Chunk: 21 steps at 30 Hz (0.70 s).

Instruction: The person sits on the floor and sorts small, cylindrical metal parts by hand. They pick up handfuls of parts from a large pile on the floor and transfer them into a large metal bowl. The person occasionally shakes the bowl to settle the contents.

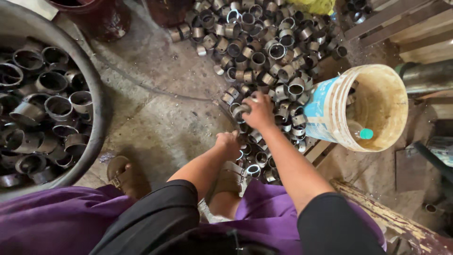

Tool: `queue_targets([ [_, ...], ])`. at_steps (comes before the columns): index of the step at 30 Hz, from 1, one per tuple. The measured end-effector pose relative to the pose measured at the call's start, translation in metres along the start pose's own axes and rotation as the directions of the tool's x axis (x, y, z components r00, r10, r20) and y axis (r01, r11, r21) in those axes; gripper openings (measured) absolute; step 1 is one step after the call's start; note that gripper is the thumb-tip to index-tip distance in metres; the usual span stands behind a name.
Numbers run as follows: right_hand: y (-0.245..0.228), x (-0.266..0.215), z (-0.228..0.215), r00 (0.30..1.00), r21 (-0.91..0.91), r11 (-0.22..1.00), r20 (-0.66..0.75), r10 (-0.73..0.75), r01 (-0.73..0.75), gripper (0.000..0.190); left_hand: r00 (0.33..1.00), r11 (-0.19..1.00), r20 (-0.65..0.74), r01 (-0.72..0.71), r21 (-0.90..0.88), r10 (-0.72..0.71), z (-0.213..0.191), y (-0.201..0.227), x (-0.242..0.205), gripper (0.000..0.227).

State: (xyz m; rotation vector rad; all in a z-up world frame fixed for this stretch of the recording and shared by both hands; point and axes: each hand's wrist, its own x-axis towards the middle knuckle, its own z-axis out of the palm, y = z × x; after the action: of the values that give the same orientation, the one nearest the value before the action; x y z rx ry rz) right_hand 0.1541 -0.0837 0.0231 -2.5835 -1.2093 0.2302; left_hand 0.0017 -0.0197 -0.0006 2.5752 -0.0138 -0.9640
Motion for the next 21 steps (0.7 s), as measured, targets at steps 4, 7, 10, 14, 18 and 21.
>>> queue_targets([
  [4, 0.024, 0.023, -0.001, 0.967, 0.362, 0.932, -0.239, 0.086, 0.007, 0.029, 1.000, 0.998, -0.022, 0.012, -0.056, -0.013, 0.016, -0.006, 0.009, 0.050],
  [7, 0.045, 0.033, 0.001, 0.925, 0.757, 0.622, -0.061, 0.375, -0.201, 0.027, 0.994, 0.961, -0.070, 0.059, -0.270, -0.081, 0.022, -0.031, 0.001, 0.050],
  [10, 0.060, 0.042, -0.013, 0.853, 0.934, 0.143, 0.227, 0.471, -0.327, 0.031, 0.989, 0.874, -0.107, 0.035, -0.484, -0.099, 0.017, -0.074, -0.002, 0.053],
  [14, 0.040, 0.064, -0.056, 0.867, 0.848, -0.371, 0.466, 0.179, -0.379, 0.039, 0.923, 0.438, -0.106, 0.074, -0.896, -0.371, 0.001, -0.117, 0.001, 0.045],
  [18, -0.009, 0.076, -0.097, 0.935, 0.724, -0.611, 0.344, -0.083, -0.320, 0.051, 0.950, -0.518, -0.214, -0.305, -0.799, -0.228, -0.026, -0.169, -0.003, 0.043],
  [21, -0.053, 0.092, -0.114, 0.955, 0.754, -0.585, 0.247, -0.166, -0.297, 0.055, 0.917, -0.684, -0.361, -0.372, -0.627, -0.168, -0.053, -0.196, -0.043, 0.054],
])
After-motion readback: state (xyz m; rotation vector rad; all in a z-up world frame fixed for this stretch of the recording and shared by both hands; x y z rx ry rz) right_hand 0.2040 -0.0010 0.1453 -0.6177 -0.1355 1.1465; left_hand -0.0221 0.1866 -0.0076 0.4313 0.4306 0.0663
